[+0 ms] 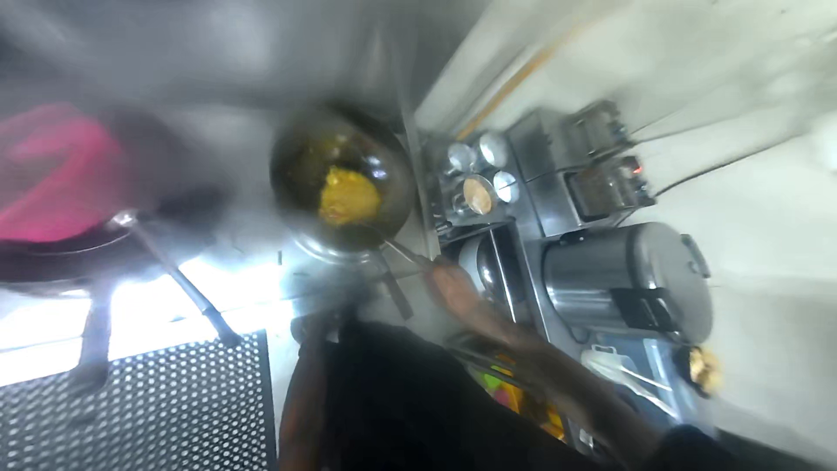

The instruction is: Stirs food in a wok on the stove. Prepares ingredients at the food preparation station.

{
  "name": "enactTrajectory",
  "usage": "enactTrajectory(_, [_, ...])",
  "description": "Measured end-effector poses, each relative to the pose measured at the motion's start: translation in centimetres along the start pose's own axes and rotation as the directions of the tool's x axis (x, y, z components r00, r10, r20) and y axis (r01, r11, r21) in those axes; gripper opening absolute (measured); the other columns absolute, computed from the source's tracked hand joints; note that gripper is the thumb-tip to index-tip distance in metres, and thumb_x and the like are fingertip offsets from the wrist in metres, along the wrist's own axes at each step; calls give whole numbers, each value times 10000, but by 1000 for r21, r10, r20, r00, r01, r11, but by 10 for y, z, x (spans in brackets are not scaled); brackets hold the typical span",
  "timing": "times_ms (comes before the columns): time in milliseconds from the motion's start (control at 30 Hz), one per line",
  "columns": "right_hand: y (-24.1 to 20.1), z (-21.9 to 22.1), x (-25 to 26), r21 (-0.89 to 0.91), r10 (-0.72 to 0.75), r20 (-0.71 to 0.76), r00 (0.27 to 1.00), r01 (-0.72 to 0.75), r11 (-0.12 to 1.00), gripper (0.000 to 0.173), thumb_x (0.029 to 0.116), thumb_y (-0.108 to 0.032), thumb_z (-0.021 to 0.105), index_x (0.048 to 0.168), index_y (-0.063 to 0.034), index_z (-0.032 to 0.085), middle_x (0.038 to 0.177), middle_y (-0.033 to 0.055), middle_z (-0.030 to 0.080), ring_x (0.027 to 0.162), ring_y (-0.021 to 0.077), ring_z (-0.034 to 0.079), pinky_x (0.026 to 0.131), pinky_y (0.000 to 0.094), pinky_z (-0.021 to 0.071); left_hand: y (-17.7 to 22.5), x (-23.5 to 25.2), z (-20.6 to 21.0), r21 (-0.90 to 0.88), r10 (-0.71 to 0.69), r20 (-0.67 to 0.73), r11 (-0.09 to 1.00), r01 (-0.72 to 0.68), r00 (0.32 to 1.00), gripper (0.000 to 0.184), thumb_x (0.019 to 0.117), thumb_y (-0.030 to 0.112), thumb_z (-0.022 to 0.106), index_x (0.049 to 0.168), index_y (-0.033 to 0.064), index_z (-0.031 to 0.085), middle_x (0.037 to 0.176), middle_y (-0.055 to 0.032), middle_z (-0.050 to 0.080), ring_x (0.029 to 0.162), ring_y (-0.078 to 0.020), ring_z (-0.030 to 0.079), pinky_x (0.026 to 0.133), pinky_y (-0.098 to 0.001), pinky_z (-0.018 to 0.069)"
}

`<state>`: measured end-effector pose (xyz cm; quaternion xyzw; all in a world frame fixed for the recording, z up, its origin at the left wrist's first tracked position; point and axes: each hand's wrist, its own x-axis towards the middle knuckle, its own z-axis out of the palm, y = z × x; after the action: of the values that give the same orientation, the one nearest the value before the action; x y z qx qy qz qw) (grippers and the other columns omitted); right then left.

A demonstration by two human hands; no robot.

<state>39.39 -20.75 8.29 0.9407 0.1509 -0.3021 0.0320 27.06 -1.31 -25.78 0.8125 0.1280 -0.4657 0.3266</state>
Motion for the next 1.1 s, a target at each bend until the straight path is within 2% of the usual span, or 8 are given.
enactTrajectory(133, [-9, 13, 48, 53, 18, -56, 998, -15, 998, 474, 1087, -273, 455, 1560, -246, 447, 1322, 212, 607, 1095, 374, 671, 919, 541, 555, 2, -15, -5, 0, 20, 10, 1000, -20, 1000, 495, 977, 451, 618, 1316, 91, 644, 1388, -209, 604, 1335, -414, 530, 1060, -677, 399])
enactTrajectory(267, [-2, -10, 58, 302, -10, -210, 978, 74, 950, 432, 1072, -259, 534, 1499, -190, 535, 1190, 187, 692, 1026, 351, 690, 906, 564, 557, -2, -23, 0, -30, 32, -54, 999, -33, 998, 519, 961, 446, 642, 1329, 81, 631, 1417, -218, 577, 1358, -416, 506, 1062, -667, 405])
enactTrajectory(333, [-3, -12, 57, 340, 13, -256, 967, 78, 937, 453, 1080, -260, 523, 1528, -190, 502, 1145, 188, 705, 975, 345, 697, 884, 558, 559, -3, -29, 0, -29, 44, -57, 999, -45, 997, 526, 972, 433, 637, 1346, 65, 615, 1462, -225, 533, 1402, -416, 454, 1088, -656, 382])
enactTrajectory(600, [-10, 23, 85, 190, 27, -272, 962, 26, 982, 484, 1093, -275, 473, 1563, -163, 442, 1247, 225, 665, 1137, 396, 659, 985, 560, 529, -9, -43, -2, -64, 59, -94, 996, -65, 994, 485, 963, 387, 661, 1333, 74, 632, 1493, -179, 517, 1433, -405, 415, 1062, -659, 417])
enactTrajectory(767, [2, 6, 33, 21, -79, -145, 986, 83, 996, 475, 1084, -266, 452, 1552, -188, 475, 1356, 191, 636, 1256, 340, 616, 1095, 499, 464, -45, -53, -8, -195, 228, -162, 946, -258, 960, 458, 983, 291, 665, 1343, 12, 619, 1443, -226, 548, 1394, -371, 474, 1175, -518, 347])
enactTrajectory(867, [6, -18, -3, -30, -101, -114, 988, 98, 995, 475, 1087, -301, 458, 1550, -198, 480, 1324, 194, 645, 1226, 348, 627, 1072, 509, 478, -94, -41, 11, -366, 68, -258, 916, -163, 964, 487, 973, 357, 660, 1347, 47, 621, 1347, -221, 622, 1288, -375, 576, 1098, -560, 441])
enactTrajectory(967, [-1, -30, -21, -34, -106, -73, 992, 103, 994, 482, 1088, -310, 466, 1548, -166, 481, 1324, 195, 647, 1233, 347, 623, 1086, 502, 462, -137, -76, 27, -536, -137, -246, 844, -17, 960, 500, 1010, 353, 614, 1368, 5, 593, 1324, -265, 625, 1268, -421, 583, 1088, -606, 425])
enactTrajectory(1100, [-21, -15, 14, 24, -62, -71, 996, 64, 998, 466, 1088, -287, 461, 1528, -140, 499, 1343, 174, 649, 1250, 338, 619, 1093, 516, 456, -213, -101, 90, -670, -391, -138, 714, 205, 910, 485, 1010, 345, 627, 1353, 2, 604, 1316, -283, 621, 1261, -445, 580, 1065, -619, 434])
